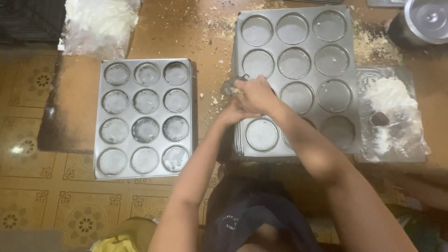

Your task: Applying grease to the individual molds of metal baking tins using a cloth to prepare them for baking.

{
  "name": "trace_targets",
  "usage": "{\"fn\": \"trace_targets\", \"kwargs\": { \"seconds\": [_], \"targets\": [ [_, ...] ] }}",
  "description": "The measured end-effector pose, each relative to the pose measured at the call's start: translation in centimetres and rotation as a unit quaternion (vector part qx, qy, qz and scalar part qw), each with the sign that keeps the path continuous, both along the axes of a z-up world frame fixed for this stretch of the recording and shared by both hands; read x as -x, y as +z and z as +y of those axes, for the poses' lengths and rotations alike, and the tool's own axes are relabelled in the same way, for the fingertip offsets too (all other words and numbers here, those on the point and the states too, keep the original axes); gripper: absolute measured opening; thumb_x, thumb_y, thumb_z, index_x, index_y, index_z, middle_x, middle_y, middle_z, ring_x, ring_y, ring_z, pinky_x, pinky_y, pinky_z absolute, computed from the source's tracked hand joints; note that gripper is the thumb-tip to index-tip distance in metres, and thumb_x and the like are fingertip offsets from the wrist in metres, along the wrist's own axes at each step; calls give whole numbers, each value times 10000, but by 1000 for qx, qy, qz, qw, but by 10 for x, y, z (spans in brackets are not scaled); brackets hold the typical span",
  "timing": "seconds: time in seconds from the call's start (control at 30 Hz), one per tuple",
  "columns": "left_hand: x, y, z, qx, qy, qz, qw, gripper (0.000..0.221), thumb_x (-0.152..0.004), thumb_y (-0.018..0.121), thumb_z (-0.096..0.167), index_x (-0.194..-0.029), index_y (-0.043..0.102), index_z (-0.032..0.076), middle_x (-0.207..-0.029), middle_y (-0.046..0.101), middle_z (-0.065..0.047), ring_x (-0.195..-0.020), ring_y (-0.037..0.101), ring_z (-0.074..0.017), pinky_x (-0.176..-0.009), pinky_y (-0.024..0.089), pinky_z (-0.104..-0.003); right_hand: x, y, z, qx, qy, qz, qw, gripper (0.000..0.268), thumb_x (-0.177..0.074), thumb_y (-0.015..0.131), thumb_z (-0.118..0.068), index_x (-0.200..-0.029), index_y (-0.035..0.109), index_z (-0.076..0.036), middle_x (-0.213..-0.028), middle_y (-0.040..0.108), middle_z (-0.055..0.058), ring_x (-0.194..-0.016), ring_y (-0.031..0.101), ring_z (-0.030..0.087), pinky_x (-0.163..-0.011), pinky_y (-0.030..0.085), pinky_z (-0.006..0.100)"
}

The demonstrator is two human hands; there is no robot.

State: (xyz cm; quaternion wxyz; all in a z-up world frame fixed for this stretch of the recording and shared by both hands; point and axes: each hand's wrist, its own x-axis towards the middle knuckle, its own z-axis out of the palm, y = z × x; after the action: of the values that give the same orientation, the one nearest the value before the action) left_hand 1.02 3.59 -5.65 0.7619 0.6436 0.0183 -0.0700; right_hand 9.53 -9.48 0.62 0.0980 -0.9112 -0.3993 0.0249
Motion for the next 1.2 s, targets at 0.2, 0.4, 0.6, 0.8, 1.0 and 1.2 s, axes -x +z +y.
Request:
{"fn": "trace_targets", "kwargs": {
  "seconds": [0.2, 0.4, 0.6, 0.8, 1.0, 1.2],
  "targets": [
    [-34, -11, 30, 3, 39, 85, 996, 1410, -719, 873, 687, -1646, -31, 129, -1677, 74, -265, -1514, 130, -493, -1206, 201, -670, 36, 35, -52, -30, 5, 21, 999, 62, -919, 611, -267, -942, 625, -210, -708, 692, 87, -790, 721, 340, -872, 426, 462],
    [-51, 28, -12, -149, 108, 48, 982, 1251, -777, 914, 265, -1636, 22, 90, -1658, 190, -290, -1516, 246, -456, -1280, 220, -529, 50, 3, -89, -26, 8, -68, 997, 80, -874, 662, -296, -876, 616, -231, -647, 669, 34, -707, 711, 242, -795, 397, 420],
    [-42, 32, -21, -168, 159, 47, 972, 1164, -785, 890, 264, -1643, 117, 120, -1670, 218, -239, -1523, 260, -429, -1280, 250, -505, 48, -20, -135, 22, -25, -56, 998, 62, -837, 637, -260, -846, 589, -221, -582, 651, 45, -622, 691, 258, -884, 430, 484],
    [-44, 30, -12, -217, 167, 26, 961, 1085, -776, 905, 251, -1628, 237, 167, -1640, 329, -201, -1479, 371, -413, -1240, 344, -514, 85, -13, -51, -20, 85, -41, 995, 96, -858, 597, -301, -926, 605, -235, -594, 670, 54, -624, 694, 289, -795, 366, 494],
    [-48, 27, -10, -270, 184, 45, 944, 1072, -756, 911, 318, -1620, 280, 249, -1595, 439, -124, -1448, 440, -354, -1204, 388, -481, 149, 26, -156, -133, 83, -152, 976, 129, -899, 582, -271, -794, 592, -197, -638, 570, 24, -619, 600, 233, -671, 354, 427],
    [-46, 41, -11, -326, 165, 74, 928, 1072, -767, 899, 389, -1623, 262, 285, -1599, 439, -88, -1474, 397, -340, -1222, 336, -495, 74, -2, -210, -32, -96, -162, 982, 88, -867, 607, -264, -865, 603, -176, -628, 615, 61, -630, 657, 271, -746, 395, 487]
  ]
}}
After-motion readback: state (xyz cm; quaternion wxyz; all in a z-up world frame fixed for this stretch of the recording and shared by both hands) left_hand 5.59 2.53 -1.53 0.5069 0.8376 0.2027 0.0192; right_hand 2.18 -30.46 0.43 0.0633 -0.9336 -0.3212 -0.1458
